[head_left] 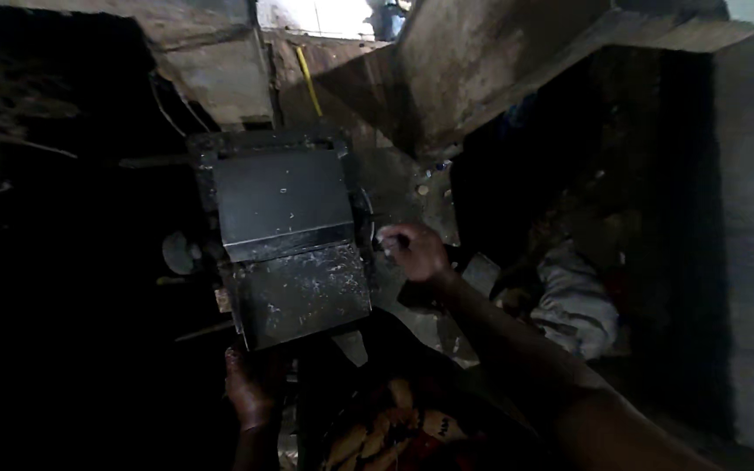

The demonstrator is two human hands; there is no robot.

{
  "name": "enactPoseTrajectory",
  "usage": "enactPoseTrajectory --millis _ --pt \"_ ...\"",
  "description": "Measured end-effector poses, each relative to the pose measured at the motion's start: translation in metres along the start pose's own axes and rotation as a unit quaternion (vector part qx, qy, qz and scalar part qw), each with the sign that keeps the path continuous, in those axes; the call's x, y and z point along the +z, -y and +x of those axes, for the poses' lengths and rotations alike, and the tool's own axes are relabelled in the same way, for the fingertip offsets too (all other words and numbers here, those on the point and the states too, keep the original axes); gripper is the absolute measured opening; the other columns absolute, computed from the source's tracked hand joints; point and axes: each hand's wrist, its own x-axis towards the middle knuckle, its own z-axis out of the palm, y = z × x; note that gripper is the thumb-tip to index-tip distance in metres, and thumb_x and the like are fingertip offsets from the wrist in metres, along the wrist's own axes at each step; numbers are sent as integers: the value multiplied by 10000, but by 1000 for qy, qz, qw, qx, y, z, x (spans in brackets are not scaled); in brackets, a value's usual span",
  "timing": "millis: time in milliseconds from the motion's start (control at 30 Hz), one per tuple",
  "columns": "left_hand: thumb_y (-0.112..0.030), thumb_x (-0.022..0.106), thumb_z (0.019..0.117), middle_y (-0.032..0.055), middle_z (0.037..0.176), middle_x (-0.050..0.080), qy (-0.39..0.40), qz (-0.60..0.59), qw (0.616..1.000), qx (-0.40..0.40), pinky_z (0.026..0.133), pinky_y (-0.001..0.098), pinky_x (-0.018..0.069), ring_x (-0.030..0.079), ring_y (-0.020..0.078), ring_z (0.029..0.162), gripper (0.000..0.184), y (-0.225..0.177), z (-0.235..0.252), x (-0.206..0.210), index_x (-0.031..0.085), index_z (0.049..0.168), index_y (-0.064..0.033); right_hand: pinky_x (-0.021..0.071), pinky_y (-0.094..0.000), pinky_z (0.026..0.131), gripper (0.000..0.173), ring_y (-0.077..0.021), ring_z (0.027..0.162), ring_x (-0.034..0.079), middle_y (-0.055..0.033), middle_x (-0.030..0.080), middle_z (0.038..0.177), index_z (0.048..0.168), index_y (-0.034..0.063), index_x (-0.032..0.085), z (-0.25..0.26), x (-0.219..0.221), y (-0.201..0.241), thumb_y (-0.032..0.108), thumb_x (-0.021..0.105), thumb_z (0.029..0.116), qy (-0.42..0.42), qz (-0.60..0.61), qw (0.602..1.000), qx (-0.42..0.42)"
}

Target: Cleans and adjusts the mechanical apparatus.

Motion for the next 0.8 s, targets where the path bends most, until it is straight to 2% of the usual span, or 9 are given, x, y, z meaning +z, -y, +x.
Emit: enactPoseTrajectory --millis 67,167,300,367,467,567,667,767,800 --pt "-177 775 874 226 1212 670 -4 5 1000 0 965 483 557 688 278 1087 643 -4 0 0 487 1405 43 591 -399 939 215 -158 1016 709 -63 737 1141 1168 107 743 12 -11 -45 182 654 988 -32 15 997 69" --pt "-206 757 895 229 1211 674 -12 32 999 0 968 485 554 689 278 1088 612 -14 0 -2 510 1394 48 580 -435 960 216 -195 1054 708 -80 731 1166 1172 108 736 33 -7 -97 158 685 968 -23 21 983 179" --pt "-201 729 920 291 1254 646 -18 108 994 -4 1004 545 514 660 378 1150 596 -16 -2 -1 509 1399 75 573 -524 924 244 -263 1048 708 -102 735 1148 1172 152 742 58 13 -139 224 731 939 -6 63 948 311" --pt "-201 714 926 323 1277 626 -27 137 990 7 1021 553 501 646 411 1175 621 -5 -2 3 484 1415 104 554 -549 953 285 -291 1083 698 -127 725 1175 1215 141 717 68 21 -151 260 707 957 13 88 933 350" --pt "-216 701 924 327 1295 612 -37 147 988 8 1031 534 498 638 399 1189 664 -2 -4 8 444 1437 116 575 -537 951 388 -317 1110 692 -160 681 1267 1333 99 637 79 33 -167 233 690 973 -16 143 928 344" --pt "-180 714 915 346 1334 583 -39 145 989 -8 1074 515 470 609 407 1242 697 -14 -5 10 408 1454 140 514 -587 1017 548 -378 1260 602 -198 587 1419 1501 118 491 81 30 -166 234 661 992 -39 133 926 350" --pt "-174 715 907 345 1310 595 -42 146 988 -10 1065 504 477 620 395 1222 703 -22 -4 10 404 1453 142 527 -551 1015 487 -328 1227 633 -162 626 1382 1452 112 542 79 25 -170 221 661 993 -41 157 918 361" --pt "-204 714 918 329 1315 603 -31 159 987 -11 1073 520 470 620 393 1227 679 -23 -3 5 436 1441 128 601 -451 888 449 -273 1057 708 -164 669 1280 1426 91 544 62 19 -188 243 653 1017 -13 286 896 338" --pt "-234 721 921 315 1335 597 -29 162 986 1 1090 507 462 612 376 1244 679 -16 -2 3 453 1435 117 592 -442 927 464 -258 1102 700 -155 667 1300 1441 87 536 52 16 -194 280 634 1031 14 235 916 324"
